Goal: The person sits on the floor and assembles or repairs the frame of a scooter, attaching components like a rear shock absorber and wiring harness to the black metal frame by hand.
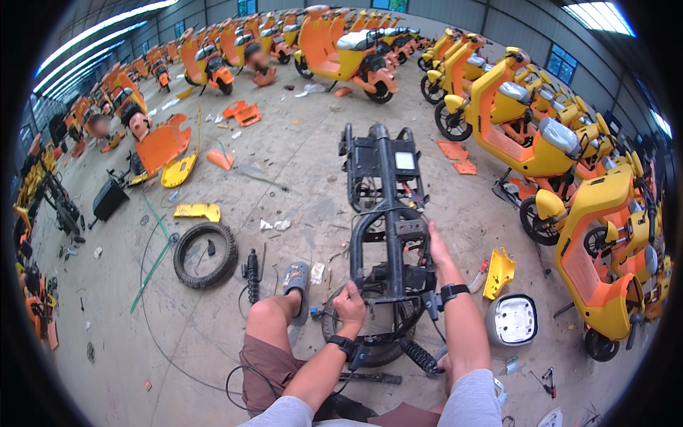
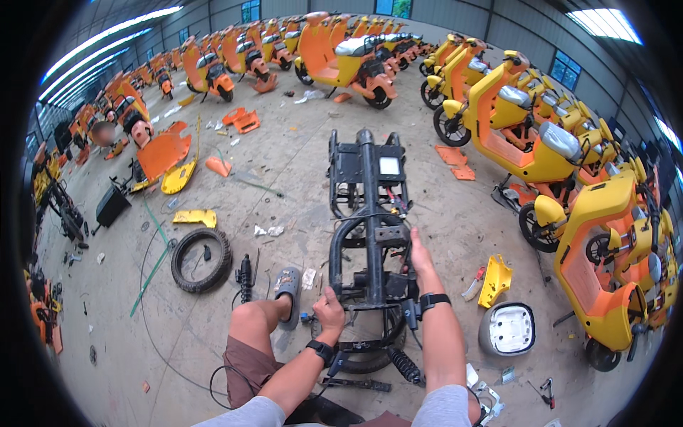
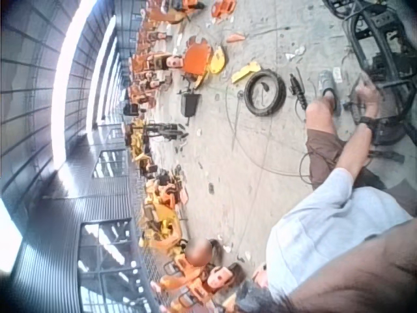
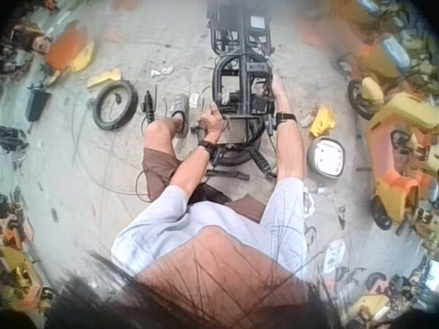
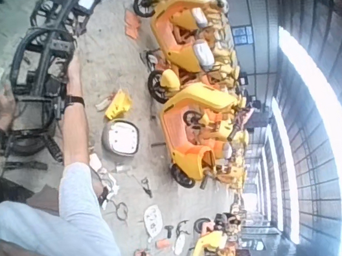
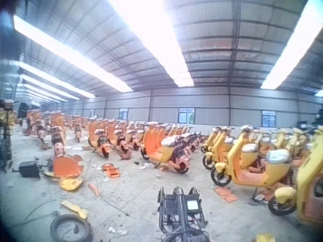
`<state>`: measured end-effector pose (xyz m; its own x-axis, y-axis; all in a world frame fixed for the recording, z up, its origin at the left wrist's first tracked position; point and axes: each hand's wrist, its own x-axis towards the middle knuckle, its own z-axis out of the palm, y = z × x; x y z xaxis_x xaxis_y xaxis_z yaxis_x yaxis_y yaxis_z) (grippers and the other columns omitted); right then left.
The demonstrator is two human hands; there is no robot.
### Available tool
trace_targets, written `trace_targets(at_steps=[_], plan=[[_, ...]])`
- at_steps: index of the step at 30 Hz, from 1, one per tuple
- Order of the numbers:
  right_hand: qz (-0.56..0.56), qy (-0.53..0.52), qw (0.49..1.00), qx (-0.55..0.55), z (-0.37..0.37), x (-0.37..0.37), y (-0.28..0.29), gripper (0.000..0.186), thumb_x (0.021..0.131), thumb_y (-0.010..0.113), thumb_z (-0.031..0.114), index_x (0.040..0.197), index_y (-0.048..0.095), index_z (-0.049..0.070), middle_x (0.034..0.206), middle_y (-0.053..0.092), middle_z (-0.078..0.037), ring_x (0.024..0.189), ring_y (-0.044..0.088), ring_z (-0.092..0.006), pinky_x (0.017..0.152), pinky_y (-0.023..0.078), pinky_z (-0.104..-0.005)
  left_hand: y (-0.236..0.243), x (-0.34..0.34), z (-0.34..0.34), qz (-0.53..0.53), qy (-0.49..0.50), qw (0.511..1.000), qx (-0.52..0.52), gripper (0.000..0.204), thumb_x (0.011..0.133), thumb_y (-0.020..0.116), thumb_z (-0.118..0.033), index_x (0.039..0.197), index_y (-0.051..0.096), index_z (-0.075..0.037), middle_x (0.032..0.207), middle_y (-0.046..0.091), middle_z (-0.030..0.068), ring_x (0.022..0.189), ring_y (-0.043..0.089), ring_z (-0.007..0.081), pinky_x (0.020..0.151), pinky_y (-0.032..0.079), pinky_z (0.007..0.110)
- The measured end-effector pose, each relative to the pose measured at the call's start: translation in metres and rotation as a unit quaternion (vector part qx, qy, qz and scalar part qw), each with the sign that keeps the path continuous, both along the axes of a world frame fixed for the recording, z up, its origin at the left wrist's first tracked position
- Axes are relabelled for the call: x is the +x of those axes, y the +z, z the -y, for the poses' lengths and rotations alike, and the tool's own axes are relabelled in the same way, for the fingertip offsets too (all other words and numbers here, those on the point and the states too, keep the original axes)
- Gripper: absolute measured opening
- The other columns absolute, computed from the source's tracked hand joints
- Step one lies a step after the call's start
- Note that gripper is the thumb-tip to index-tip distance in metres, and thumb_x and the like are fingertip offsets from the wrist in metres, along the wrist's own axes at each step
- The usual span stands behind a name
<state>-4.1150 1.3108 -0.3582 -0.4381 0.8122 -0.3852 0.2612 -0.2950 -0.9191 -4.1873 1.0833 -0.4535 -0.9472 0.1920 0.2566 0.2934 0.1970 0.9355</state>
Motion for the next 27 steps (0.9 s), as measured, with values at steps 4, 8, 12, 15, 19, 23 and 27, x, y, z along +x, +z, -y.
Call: trace_targets(at_steps=[4, 8, 12, 15, 19, 23, 27], plan=[[-0.021, -0.007, 0.999, -0.025, -0.017, -0.001, -0.016, 0.058, 0.101, 0.022, 0.053, 0.092, 0.059, 0.009, 0.058, 0.056, -0.01, 0.037, 0.043, -0.0152, 0.036, 0.037, -0.0291, 0.0, -0.007, -0.006, -0.05, -0.013, 0.999, 0.011, 0.055, 0.1, 0.046, -0.037, 0.068, 0.059, 0.006, 0.062, 0.051, 0.0303, 0.059, 0.052, 0.0485, 0.053, 0.037, 0.052], [-0.023, -0.028, 0.999, -0.023, -0.01, 0.006, -0.014, 0.046, 0.099, 0.03, 0.039, 0.091, 0.061, 0.006, 0.062, 0.06, -0.013, 0.038, 0.044, -0.016, 0.038, 0.037, -0.031, -0.002, -0.012, -0.005, -0.079, -0.03, 0.996, 0.024, 0.056, 0.101, 0.044, -0.036, 0.066, 0.055, 0.007, 0.061, 0.048, 0.0305, 0.055, 0.048, 0.0479, 0.051, 0.034, 0.051], [-0.049, -0.093, 0.994, -0.014, 0.023, 0.015, -0.005, 0.042, 0.096, 0.033, 0.035, 0.077, 0.056, 0.006, 0.057, 0.055, -0.01, 0.041, 0.05, -0.0198, 0.04, 0.04, -0.034, -0.011, -0.027, 0.006, -0.047, -0.068, 0.996, 0.024, 0.058, 0.102, 0.044, -0.035, 0.066, 0.056, 0.008, 0.059, 0.049, 0.0299, 0.052, 0.048, 0.0456, 0.05, 0.033, 0.049], [-0.053, -0.156, 0.986, 0.012, 0.035, 0.032, -0.005, 0.042, 0.096, 0.033, 0.034, 0.077, 0.056, 0.005, 0.056, 0.054, -0.01, 0.041, 0.051, -0.0203, 0.04, 0.041, -0.0348, -0.012, -0.035, -0.003, -0.02, -0.105, 0.994, 0.021, 0.056, 0.101, 0.045, -0.036, 0.068, 0.059, 0.008, 0.06, 0.05, 0.0296, 0.052, 0.049, 0.0449, 0.05, 0.034, 0.049], [-0.079, -0.184, 0.98, -0.011, 0.034, 0.085, -0.015, 0.035, 0.094, 0.041, 0.036, 0.084, 0.057, 0.007, 0.062, 0.056, -0.008, 0.044, 0.05, -0.0187, 0.042, 0.041, -0.0331, -0.005, -0.006, -0.012, -0.059, -0.159, 0.985, 0.021, 0.052, 0.099, 0.048, -0.036, 0.071, 0.064, 0.005, 0.063, 0.055, 0.0285, 0.06, 0.057, 0.0456, 0.053, 0.041, 0.049], [-0.057, -0.204, 0.977, -0.005, 0.027, 0.107, -0.013, 0.038, 0.095, 0.037, 0.04, 0.087, 0.059, 0.01, 0.062, 0.057, -0.007, 0.046, 0.05, -0.0172, 0.044, 0.041, -0.0313, 0.006, 0.002, -0.026, -0.04, -0.22, 0.974, 0.016, 0.047, 0.099, 0.05, -0.035, 0.077, 0.067, 0.003, 0.066, 0.056, 0.0286, 0.062, 0.057, 0.0463, 0.053, 0.042, 0.049], [-0.068, -0.214, 0.974, -0.022, 0.027, 0.109, -0.013, 0.051, 0.099, 0.03, 0.05, 0.088, 0.06, 0.011, 0.06, 0.057, -0.007, 0.044, 0.049, -0.0171, 0.043, 0.04, -0.0304, 0.003, 0.003, -0.027, -0.046, -0.224, 0.973, 0.027, 0.047, 0.099, 0.049, -0.035, 0.078, 0.065, 0.004, 0.064, 0.053, 0.0287, 0.059, 0.055, 0.0466, 0.053, 0.041, 0.049]])
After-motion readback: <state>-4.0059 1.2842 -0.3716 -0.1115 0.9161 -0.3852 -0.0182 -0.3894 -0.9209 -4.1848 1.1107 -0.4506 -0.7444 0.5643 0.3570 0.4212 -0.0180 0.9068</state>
